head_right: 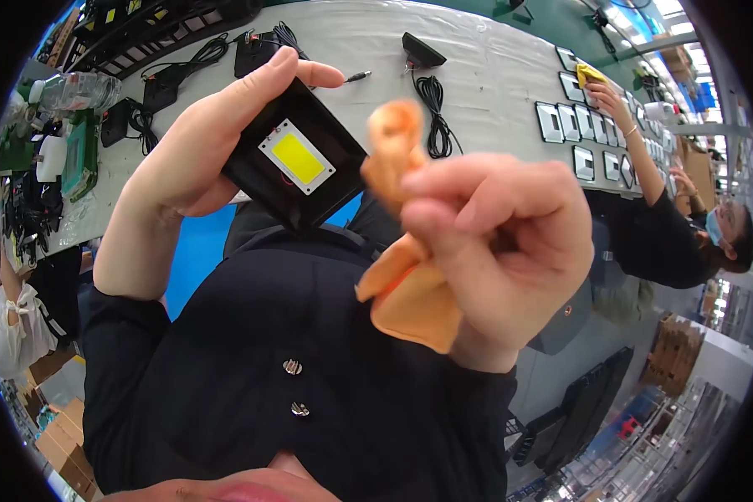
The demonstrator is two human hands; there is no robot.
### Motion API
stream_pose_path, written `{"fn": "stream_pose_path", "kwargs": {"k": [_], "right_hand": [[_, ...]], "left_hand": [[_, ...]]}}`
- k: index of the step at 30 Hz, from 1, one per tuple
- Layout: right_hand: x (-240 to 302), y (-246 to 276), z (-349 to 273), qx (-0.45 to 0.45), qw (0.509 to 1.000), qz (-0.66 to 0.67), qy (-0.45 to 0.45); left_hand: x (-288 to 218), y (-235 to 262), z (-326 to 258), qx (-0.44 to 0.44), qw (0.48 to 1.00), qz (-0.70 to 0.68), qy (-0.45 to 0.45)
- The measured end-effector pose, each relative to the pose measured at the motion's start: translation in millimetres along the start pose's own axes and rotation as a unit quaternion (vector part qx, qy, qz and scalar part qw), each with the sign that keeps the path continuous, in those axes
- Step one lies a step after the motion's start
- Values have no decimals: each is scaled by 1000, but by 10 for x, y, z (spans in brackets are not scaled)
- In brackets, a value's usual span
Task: Cleaning and inspecting small portable LED work lights using a microfiber cloth.
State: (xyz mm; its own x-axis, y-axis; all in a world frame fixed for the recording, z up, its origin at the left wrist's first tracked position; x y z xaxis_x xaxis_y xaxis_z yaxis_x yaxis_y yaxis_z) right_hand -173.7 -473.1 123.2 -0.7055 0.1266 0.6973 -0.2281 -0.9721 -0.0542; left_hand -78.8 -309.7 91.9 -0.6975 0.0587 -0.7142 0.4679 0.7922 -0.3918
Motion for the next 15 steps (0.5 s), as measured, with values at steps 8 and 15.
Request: {"fn": "stream_pose_path", "kwargs": {"k": [8,15], "right_hand": [[-100,-450,-1,366,906,-202,67],[-209,202,-161,-2,983,-5,-185]], "left_hand": [[-93,120,-52,-111,956,266,57],[-57,-66,20,31,994,92,60]]}}
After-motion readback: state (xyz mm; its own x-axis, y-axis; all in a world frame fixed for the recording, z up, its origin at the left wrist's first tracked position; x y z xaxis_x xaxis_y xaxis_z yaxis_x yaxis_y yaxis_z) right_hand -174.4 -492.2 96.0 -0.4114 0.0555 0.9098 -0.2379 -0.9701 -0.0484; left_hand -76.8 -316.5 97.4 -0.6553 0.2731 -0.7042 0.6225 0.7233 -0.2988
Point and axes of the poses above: each hand's wrist, its own z-axis towards the middle knuckle, its own y-axis out of the back of the hand, x = y × z, the point moved 4 cm from there along z, towards the middle knuckle, and after that the axes turned 14 degrees about y, right-handed, at the moved point
